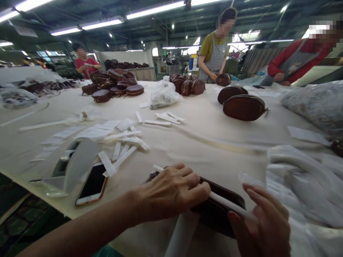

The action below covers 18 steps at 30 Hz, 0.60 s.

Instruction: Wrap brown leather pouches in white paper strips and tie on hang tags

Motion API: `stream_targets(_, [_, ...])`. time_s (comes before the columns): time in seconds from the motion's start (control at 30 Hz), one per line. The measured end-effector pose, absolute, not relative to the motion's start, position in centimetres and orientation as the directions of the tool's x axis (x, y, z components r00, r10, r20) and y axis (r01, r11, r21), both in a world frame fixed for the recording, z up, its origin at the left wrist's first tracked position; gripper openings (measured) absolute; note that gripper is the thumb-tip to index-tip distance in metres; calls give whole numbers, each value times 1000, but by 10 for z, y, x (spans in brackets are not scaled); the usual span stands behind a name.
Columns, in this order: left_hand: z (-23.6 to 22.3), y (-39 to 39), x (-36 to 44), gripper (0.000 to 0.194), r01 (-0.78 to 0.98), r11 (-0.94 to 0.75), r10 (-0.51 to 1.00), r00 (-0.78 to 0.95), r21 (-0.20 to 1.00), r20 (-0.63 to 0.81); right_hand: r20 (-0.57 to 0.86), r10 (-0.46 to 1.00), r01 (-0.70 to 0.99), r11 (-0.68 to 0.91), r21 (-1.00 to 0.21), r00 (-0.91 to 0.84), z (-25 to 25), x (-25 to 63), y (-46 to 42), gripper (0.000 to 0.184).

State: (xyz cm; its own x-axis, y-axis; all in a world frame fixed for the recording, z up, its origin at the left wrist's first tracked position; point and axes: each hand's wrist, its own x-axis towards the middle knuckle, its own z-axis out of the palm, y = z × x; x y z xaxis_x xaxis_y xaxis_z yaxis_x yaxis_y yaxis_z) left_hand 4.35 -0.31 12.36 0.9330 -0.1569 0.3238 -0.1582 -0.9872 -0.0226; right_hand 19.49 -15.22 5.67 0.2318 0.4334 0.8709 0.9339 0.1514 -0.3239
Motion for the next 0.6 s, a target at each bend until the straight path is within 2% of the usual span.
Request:
stream_targets(0.07, [119, -8, 54, 15, -173, -984, -176, 934, -36, 310, 874, 450, 942, 177, -287, 182, 57, 194, -151, 36])
stream_targets(0.13, [112, -7, 59, 15, -178, -983, -180, 930, -34, 321, 842, 526, 942, 204, -265, 122, 57, 194, -150, 29])
stream_targets(0.3, [99, 7, 52, 23, -130, -990, -100, 912, 50, 398, 771, 613, 913, 195, -358, 172, 56, 198, -154, 23])
stream_targets(0.43, [92, 15, 36, 25, -97, -991, -31, 847, 97, 531, 747, 640, 919, 161, -360, 180, 56, 201, -163, 23])
stream_targets(0.6, [86, 16, 26, 25, -134, -982, -37, 829, 134, 559, 700, 694, 908, 167, -385, 168, 58, 201, -165, 24])
